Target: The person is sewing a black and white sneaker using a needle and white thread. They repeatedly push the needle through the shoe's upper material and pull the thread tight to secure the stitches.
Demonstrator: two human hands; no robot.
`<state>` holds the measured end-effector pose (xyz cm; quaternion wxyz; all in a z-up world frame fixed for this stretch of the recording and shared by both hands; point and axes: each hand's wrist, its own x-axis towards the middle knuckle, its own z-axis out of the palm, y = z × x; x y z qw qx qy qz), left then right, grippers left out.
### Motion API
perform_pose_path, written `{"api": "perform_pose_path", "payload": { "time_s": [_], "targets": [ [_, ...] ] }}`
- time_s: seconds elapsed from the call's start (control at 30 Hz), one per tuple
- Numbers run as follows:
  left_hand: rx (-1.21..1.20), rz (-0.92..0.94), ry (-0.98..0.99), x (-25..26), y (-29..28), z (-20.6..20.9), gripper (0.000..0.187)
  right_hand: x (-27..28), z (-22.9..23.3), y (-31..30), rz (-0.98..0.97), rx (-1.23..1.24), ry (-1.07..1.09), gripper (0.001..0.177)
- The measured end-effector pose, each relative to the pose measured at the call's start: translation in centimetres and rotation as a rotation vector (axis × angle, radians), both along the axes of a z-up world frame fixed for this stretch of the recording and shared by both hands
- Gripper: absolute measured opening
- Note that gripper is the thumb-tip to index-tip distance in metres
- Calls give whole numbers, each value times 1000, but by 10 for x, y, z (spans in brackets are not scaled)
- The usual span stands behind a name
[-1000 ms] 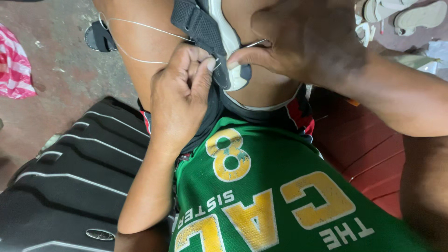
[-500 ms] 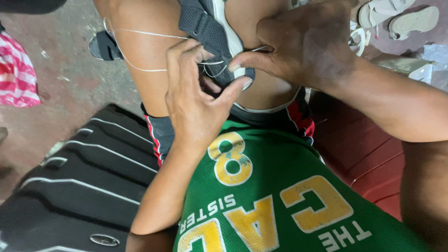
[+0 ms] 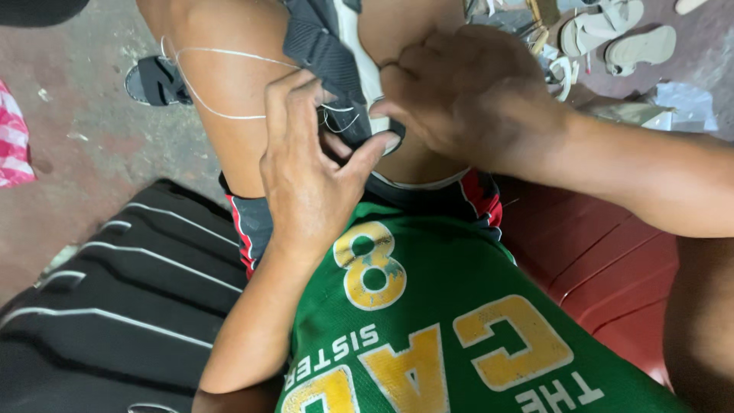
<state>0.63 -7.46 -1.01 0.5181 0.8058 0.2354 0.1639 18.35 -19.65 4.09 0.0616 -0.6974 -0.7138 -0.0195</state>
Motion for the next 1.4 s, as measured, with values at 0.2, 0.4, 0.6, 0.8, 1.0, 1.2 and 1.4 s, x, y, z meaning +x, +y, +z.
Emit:
{"api": "perform_pose_path", "payload": {
  "time_s": [0.2,0.4,0.6,0.8,1.0,1.2,1.4],
  "targets": [
    [18,-10,33,0,-1,0,63,18,-12,4,-134,-311,196,40],
    [-1,6,43,-4,-2,3,63,48,-8,-15,-146,-448,231,25],
    [198,7,16,-9,6,29,60,40,-20,-44,-86,-245,283,29],
    [395,-130,-9,3,14,52,39,32,-13,-29,-66,-118,408,24],
    [443,-241,4,22,11,51,28,31,-14,-29,-81,-85,461,25],
    [468,-271,12,34,15,51,17,32,-17,-28,-51,-59,452,28],
    [331,-270,-42,30,20,54,12,27,-15,-20,-76,-52,210,28]
  ]
}}
